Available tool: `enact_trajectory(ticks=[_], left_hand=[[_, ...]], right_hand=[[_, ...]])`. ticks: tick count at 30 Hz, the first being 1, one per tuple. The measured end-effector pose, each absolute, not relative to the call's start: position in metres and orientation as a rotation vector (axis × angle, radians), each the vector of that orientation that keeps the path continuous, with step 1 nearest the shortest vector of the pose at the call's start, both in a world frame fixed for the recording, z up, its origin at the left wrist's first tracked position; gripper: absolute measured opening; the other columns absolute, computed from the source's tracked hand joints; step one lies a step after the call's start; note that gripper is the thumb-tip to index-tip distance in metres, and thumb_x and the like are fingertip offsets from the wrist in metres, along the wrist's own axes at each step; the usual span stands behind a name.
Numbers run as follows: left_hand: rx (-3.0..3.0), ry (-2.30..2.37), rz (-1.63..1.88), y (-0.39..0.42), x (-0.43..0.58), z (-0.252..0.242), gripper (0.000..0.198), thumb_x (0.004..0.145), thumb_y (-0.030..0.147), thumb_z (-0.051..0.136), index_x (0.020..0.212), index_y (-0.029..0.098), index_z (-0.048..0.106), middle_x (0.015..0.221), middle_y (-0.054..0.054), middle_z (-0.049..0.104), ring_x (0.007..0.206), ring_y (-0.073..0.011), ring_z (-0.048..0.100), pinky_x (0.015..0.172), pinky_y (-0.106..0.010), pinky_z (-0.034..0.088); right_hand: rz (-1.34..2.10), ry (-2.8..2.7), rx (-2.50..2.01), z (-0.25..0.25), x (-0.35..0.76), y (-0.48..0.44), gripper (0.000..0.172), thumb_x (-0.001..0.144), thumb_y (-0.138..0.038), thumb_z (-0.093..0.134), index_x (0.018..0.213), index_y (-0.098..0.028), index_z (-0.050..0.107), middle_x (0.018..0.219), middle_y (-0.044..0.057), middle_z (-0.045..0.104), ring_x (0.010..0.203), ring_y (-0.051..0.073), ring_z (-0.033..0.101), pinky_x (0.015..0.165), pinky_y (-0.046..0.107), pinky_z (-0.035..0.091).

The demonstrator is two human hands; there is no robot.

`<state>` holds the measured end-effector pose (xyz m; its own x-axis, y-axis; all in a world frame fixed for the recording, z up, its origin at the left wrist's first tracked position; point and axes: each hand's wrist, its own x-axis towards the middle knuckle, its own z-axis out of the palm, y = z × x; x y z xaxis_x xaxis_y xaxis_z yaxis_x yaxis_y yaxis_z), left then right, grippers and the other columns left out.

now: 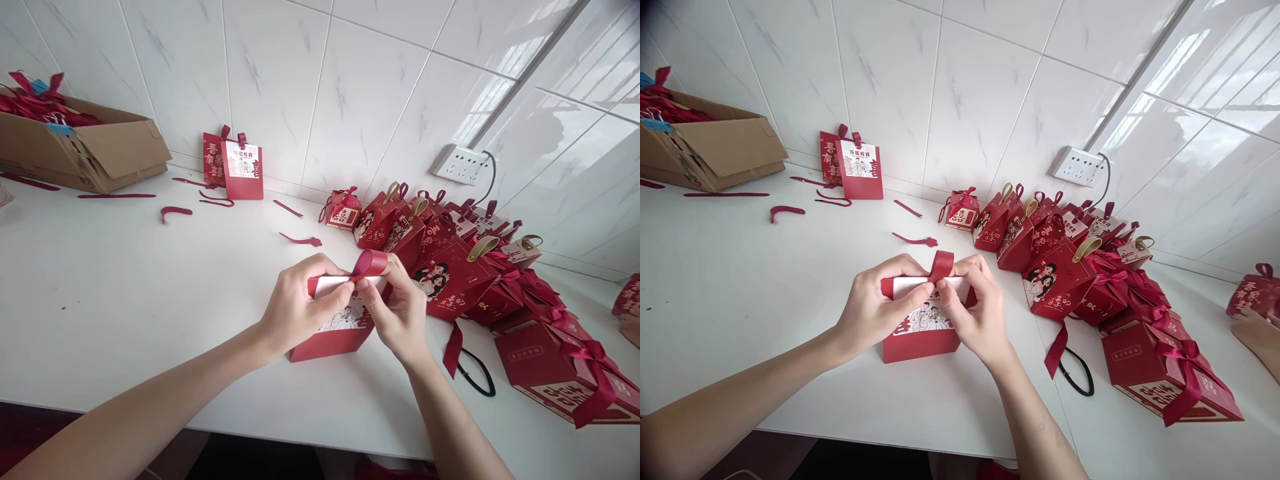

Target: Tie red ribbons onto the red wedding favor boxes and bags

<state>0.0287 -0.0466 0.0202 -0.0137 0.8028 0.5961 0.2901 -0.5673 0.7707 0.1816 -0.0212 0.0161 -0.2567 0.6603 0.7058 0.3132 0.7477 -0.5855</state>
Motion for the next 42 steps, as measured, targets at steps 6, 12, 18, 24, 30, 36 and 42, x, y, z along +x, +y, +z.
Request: enact_trajectory(ticks=[6,12,18,24,30,36,42], left_hand=[[1.826,1.129,1.592,-0.047,0.028,0.020,0.005,0.077,0.015,0.060,0.073,0.017,0.062,0.068,0.005,0.064,0.064,-0.0066,0.059,0.060,-0.015,0.046],[1.816,1.070,1.583,-0.045,0.027,0.019,0.004,0.077,0.015,0.061,0.074,0.016,0.063,0.069,0.004,0.066,0.065,-0.0081,0.061,0.060,-0.016,0.048],[1.847,0.998,1.587,-0.045,0.027,0.020,0.008,0.078,0.014,0.060,0.083,0.016,0.066,0.080,0.002,0.070,0.075,-0.0081,0.064,0.069,-0.015,0.049],[1.845,1.017,1.566,-0.044,0.025,0.019,0.005,0.078,0.015,0.060,0.078,0.017,0.065,0.075,0.003,0.068,0.070,-0.0072,0.062,0.066,-0.014,0.048],[1.826,1.083,1.511,-0.043,0.024,0.019,0.006,0.078,0.020,0.061,0.073,0.017,0.063,0.071,0.003,0.065,0.067,-0.0083,0.060,0.062,-0.016,0.047],[1.787,1.124,1.500,-0.045,0.026,0.019,0.009,0.077,0.021,0.061,0.069,0.017,0.060,0.066,0.003,0.062,0.063,-0.0094,0.058,0.058,-0.019,0.045],[1.786,1.098,1.508,-0.045,0.025,0.019,0.008,0.077,0.020,0.060,0.070,0.016,0.060,0.067,0.003,0.062,0.063,-0.0090,0.057,0.059,-0.019,0.044]], right_hand=[[0.458,-1.860,-0.667,0.015,0.183,-0.021,0.008,0.085,-0.020,0.054,0.090,-0.022,0.060,0.081,0.002,0.050,0.075,0.016,0.047,0.065,0.030,0.038],[0.464,-1.901,-0.621,0.016,0.186,-0.019,0.014,0.080,-0.020,0.059,0.093,-0.022,0.058,0.083,0.002,0.049,0.078,0.016,0.047,0.067,0.031,0.038],[0.456,-1.893,-0.662,0.017,0.185,-0.020,0.008,0.086,-0.018,0.051,0.089,-0.022,0.057,0.078,0.000,0.049,0.071,0.013,0.047,0.063,0.028,0.038],[0.403,-1.842,-0.732,0.012,0.180,-0.022,0.003,0.085,-0.019,0.054,0.085,-0.022,0.055,0.077,-0.001,0.050,0.069,0.013,0.049,0.057,0.026,0.038],[0.232,-1.755,-0.609,0.006,0.177,-0.020,0.023,0.080,-0.012,0.057,0.097,-0.024,0.051,0.084,0.000,0.052,0.076,0.015,0.051,0.067,0.030,0.041],[0.278,-1.883,-0.589,0.012,0.180,-0.019,0.013,0.079,-0.016,0.057,0.090,-0.021,0.055,0.080,0.001,0.051,0.072,0.015,0.049,0.064,0.031,0.039],[0.346,-1.854,-0.645,0.012,0.180,-0.021,0.006,0.081,-0.017,0.055,0.086,-0.021,0.056,0.076,0.000,0.050,0.069,0.015,0.048,0.062,0.030,0.038]])
